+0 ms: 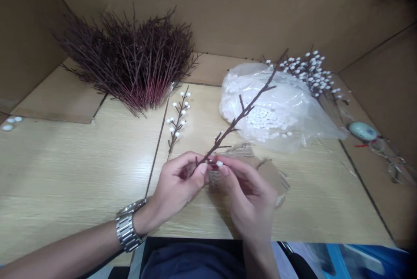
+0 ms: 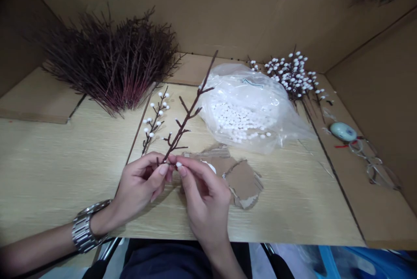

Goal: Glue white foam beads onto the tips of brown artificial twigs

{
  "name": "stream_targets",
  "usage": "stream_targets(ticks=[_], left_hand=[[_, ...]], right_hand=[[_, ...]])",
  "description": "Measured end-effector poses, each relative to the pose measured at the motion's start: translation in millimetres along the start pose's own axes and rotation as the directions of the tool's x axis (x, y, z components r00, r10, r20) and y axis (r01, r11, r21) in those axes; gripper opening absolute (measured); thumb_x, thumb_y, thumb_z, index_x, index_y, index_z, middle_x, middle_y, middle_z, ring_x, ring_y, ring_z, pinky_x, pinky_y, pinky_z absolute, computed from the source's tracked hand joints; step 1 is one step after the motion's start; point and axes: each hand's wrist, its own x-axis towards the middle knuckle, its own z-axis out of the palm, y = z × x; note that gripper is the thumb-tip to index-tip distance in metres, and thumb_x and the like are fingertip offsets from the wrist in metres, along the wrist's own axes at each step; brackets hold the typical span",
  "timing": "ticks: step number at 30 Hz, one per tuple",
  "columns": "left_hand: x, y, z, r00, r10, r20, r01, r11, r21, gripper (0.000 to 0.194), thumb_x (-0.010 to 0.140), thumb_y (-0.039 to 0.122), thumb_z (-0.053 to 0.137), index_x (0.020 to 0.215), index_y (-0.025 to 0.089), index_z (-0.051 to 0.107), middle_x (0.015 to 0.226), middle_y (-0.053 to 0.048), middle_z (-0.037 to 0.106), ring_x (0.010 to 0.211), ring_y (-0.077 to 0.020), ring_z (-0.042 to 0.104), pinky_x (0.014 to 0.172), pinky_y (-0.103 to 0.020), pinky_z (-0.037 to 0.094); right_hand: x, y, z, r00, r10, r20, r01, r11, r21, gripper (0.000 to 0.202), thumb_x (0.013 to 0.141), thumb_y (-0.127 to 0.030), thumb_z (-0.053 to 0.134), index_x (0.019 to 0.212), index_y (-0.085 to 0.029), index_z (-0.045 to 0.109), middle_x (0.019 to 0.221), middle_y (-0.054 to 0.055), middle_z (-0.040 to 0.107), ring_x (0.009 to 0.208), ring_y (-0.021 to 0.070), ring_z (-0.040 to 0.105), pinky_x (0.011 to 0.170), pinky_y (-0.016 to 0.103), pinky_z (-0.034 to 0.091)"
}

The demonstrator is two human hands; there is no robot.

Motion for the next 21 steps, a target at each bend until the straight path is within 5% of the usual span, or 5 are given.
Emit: stream_targets(ticks=[21], left_hand=[[2.4, 0.1, 0.6, 0.995, -0.1, 0.029, 0.101, 0.995, -0.019, 0.036, 0.095, 0.047, 0.064, 0.079, 0.015, 0.065, 0.058, 0.003, 0.055, 0.041, -0.0062, 0.042, 0.037, -0.017, 0.032]], right_hand=[[-3.8, 4.4, 5.7, 0.997, -0.012, -0.077, 0.012, 1.0, 0.002, 0.026, 0.091, -0.014, 0.07, 0.107, -0.033, 0.078, 0.104, -0.002, 0.081, 0.094, 0.0164, 0.078, 0.084, 0.025, 0.065]])
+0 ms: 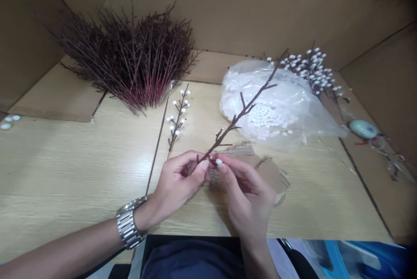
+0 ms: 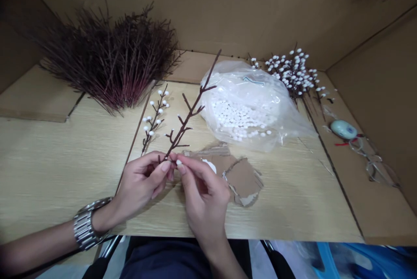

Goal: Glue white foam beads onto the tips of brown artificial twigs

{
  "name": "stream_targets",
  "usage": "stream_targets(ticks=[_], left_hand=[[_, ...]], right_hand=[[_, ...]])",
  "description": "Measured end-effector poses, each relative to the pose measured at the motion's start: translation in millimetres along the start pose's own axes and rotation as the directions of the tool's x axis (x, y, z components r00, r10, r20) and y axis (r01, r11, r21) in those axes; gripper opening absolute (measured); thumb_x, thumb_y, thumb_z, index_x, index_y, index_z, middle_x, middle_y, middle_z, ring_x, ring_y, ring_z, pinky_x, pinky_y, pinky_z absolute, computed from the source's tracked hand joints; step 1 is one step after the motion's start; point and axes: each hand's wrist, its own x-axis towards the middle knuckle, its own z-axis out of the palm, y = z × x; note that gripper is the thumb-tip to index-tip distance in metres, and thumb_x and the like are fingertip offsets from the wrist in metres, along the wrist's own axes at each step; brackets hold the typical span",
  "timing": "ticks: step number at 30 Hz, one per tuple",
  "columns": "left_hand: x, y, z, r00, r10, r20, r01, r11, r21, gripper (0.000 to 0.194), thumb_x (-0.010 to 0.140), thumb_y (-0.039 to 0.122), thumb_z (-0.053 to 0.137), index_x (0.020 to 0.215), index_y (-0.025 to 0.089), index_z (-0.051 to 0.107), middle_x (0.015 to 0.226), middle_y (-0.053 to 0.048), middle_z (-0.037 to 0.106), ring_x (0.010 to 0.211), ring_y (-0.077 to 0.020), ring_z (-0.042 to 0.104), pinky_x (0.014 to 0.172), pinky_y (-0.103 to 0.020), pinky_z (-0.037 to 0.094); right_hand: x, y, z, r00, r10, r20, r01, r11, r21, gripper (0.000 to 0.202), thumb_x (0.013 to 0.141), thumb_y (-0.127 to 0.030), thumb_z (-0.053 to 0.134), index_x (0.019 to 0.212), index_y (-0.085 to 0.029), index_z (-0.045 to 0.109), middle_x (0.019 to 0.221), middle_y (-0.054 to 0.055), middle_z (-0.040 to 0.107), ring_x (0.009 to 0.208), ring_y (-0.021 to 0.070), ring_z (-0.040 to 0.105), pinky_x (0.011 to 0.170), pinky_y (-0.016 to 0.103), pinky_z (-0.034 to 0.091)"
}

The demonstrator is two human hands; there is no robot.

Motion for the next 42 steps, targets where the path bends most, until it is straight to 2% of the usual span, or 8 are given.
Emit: stream_targets(ticks=[7, 15, 24, 32, 37, 39, 42], left_hand=[[-1.2, 0.3, -0.5, 1.0, 0.018, -0.005, -0.018, 0.999, 0.027, 0.034, 0.095, 0.045, 0.063, 0.078, 0.015, 0.066, 0.061, 0.002, 0.058, 0.042, -0.0062, 0.043, 0.037, -0.017, 0.032], [-0.8, -2.1, -1.0, 0.999, 0.037, 0.006, -0.037, 0.999, -0.001, 0.031, 0.097, 0.042, 0.063, 0.082, 0.015, 0.068, 0.064, 0.001, 0.059, 0.044, -0.0062, 0.043, 0.037, -0.017, 0.033], [-0.2, -3.7, -1.0, 0.997, 0.068, 0.024, -0.067, 0.998, -0.02, 0.026, 0.098, 0.038, 0.062, 0.086, 0.016, 0.069, 0.068, 0.002, 0.063, 0.044, -0.0056, 0.044, 0.038, -0.017, 0.033], [-1.0, -4.7, -2.0, 0.996, 0.082, 0.033, -0.081, 0.995, -0.05, 0.02, 0.098, 0.033, 0.063, 0.088, 0.017, 0.069, 0.068, 0.004, 0.062, 0.044, -0.0039, 0.044, 0.038, -0.015, 0.032], [-0.8, -3.8, -1.7, 0.998, 0.052, 0.024, -0.05, 0.997, -0.052, 0.027, 0.098, 0.037, 0.063, 0.081, 0.016, 0.067, 0.064, 0.003, 0.058, 0.045, -0.0048, 0.043, 0.039, -0.016, 0.032], [-0.1, -3.7, -1.4, 1.0, 0.02, 0.02, -0.018, 0.997, -0.068, 0.028, 0.097, 0.039, 0.064, 0.082, 0.016, 0.066, 0.063, 0.004, 0.057, 0.045, -0.005, 0.041, 0.039, -0.015, 0.031], [1.3, -4.3, -1.5, 0.999, -0.037, 0.02, 0.039, 0.995, -0.087, 0.032, 0.096, 0.044, 0.065, 0.08, 0.015, 0.066, 0.06, 0.004, 0.055, 0.044, -0.005, 0.039, 0.039, -0.015, 0.03]], right_hand=[[0.5, 0.5, 0.5, 1.0, 0.02, -0.005, -0.02, 1.0, 0.021, 0.022, 0.091, -0.016, 0.07, 0.105, -0.03, 0.078, 0.103, 0.001, 0.082, 0.092, 0.0185, 0.079, 0.083, 0.029, 0.067], [1.5, -1.7, 0.3, 0.999, 0.043, -0.002, -0.043, 0.999, 0.015, 0.025, 0.091, -0.015, 0.071, 0.104, -0.034, 0.079, 0.101, -0.004, 0.082, 0.092, 0.0137, 0.079, 0.081, 0.02, 0.064], [-0.3, 0.8, 0.3, 0.999, 0.023, -0.022, -0.024, 0.999, -0.023, 0.021, 0.09, -0.018, 0.072, 0.104, -0.032, 0.079, 0.102, 0.0, 0.082, 0.091, 0.0199, 0.079, 0.08, 0.03, 0.068], [1.3, 0.5, 0.0, 1.0, 0.025, -0.019, -0.026, 0.999, -0.036, 0.025, 0.09, -0.017, 0.073, 0.104, -0.036, 0.079, 0.101, -0.003, 0.082, 0.09, 0.0165, 0.079, 0.081, 0.025, 0.066], [-0.2, 1.2, -0.1, 0.998, 0.055, -0.011, -0.056, 0.998, -0.03, 0.021, 0.09, -0.019, 0.073, 0.103, -0.035, 0.08, 0.102, -0.002, 0.082, 0.092, 0.0181, 0.079, 0.082, 0.027, 0.066], [-0.9, 1.7, -2.1, 0.996, 0.087, 0.027, -0.087, 0.996, 0.018, 0.025, 0.09, -0.02, 0.073, 0.109, -0.035, 0.078, 0.105, -0.001, 0.081, 0.094, 0.0193, 0.079, 0.084, 0.028, 0.066], [0.7, 0.1, -10.5, 0.987, 0.128, 0.096, -0.137, 0.986, 0.09, 0.045, 0.091, -0.021, 0.071, 0.133, -0.036, 0.065, 0.115, 0.002, 0.079, 0.102, 0.0219, 0.077, 0.091, 0.035, 0.065]])
